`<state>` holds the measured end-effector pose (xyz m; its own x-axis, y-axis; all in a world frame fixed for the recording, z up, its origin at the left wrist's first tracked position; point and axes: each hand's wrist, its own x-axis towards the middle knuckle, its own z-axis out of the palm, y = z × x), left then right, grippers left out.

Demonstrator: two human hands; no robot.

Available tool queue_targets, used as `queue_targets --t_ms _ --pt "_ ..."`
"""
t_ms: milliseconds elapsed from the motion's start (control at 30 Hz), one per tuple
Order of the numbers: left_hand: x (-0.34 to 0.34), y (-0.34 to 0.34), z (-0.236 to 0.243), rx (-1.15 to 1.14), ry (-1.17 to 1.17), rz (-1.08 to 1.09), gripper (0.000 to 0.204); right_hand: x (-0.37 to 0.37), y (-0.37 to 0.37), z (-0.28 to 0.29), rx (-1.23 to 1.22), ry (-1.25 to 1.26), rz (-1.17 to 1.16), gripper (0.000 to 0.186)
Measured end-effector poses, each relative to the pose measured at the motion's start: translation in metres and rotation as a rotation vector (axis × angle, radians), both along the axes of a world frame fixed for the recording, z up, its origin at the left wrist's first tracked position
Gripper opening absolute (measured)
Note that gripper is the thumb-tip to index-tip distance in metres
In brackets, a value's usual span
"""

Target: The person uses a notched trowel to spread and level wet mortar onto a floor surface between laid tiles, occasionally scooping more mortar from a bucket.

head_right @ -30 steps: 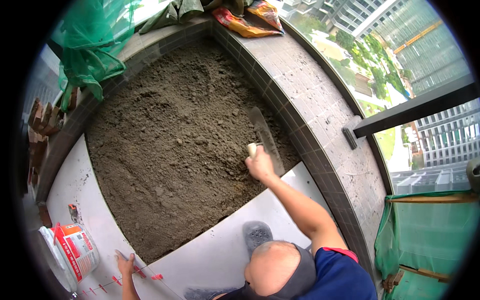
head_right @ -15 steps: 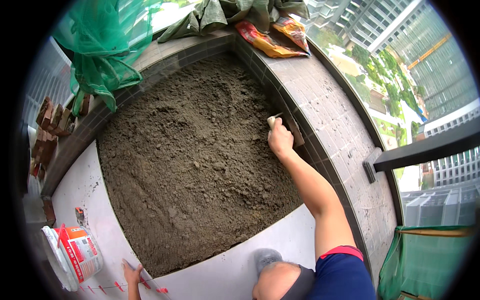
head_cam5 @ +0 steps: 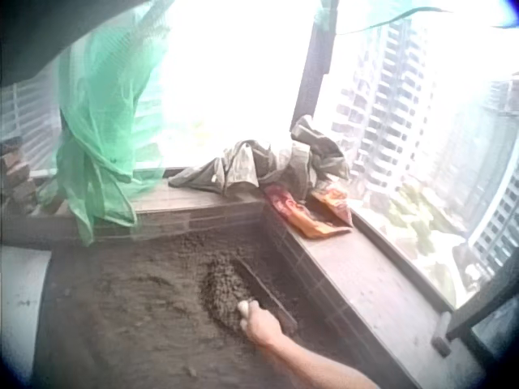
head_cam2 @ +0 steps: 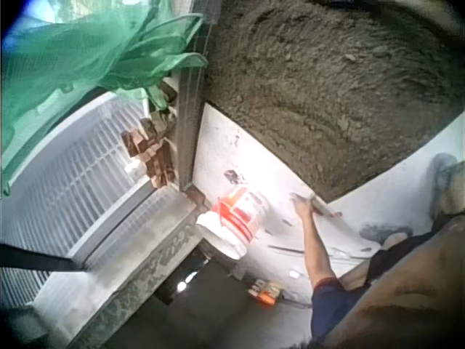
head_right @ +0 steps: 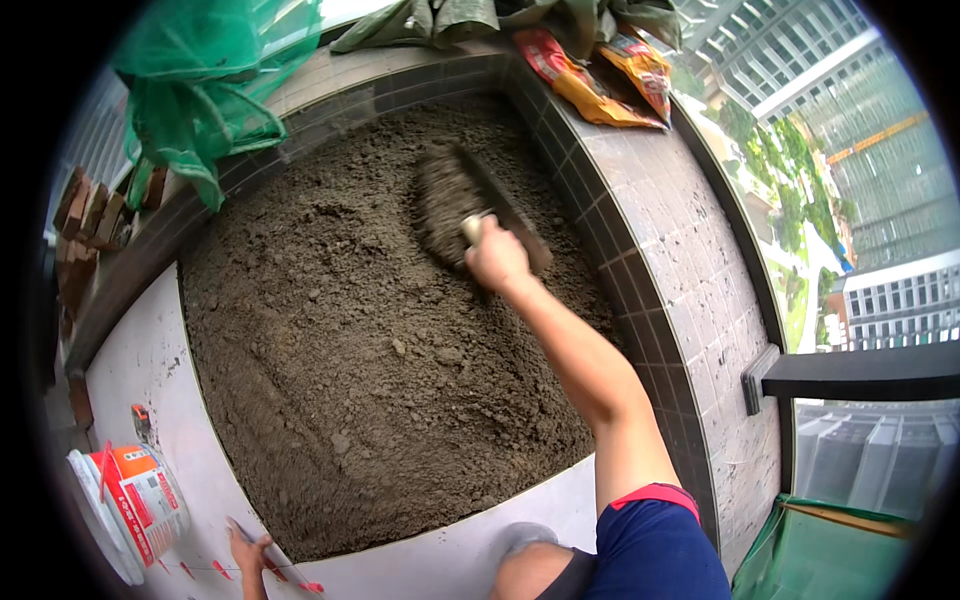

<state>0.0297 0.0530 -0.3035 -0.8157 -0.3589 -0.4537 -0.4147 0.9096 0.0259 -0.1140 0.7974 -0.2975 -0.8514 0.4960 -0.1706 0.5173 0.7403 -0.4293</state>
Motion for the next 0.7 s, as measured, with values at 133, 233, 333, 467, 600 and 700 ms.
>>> queue_targets --t_ms 133,233,333,467,600,700 --pt "-0.008 -0.009 -0.001 -0.031 -0.061 -0.041 0.121 0.039 -0.052 0.039 -0.067 -0.061 0.264 0.039" --pt "-0.003 -0.014 0.000 -0.053 -0.052 -0.062 0.121 0.075 -0.037 0.046 -0.085 0.013 0.119 0.042" --pt "0.003 -0.012 -0.007 -0.049 -0.008 -0.073 0.121 0.117 0.016 0.026 0.163 0.044 -0.163 0.041" --pt "0.003 -0.010 -0.006 -0.010 0.019 -0.054 0.120 0.140 0.042 0.002 0.256 0.030 -0.266 0.043" --pt "0.006 -0.011 -0.006 0.014 0.061 -0.032 0.122 0.070 0.057 -0.009 0.190 0.036 -0.282 0.041" --pt "0.008 -0.015 -0.010 -0.002 0.042 -0.032 0.124 0.006 0.080 -0.020 0.191 0.028 -0.287 0.040"
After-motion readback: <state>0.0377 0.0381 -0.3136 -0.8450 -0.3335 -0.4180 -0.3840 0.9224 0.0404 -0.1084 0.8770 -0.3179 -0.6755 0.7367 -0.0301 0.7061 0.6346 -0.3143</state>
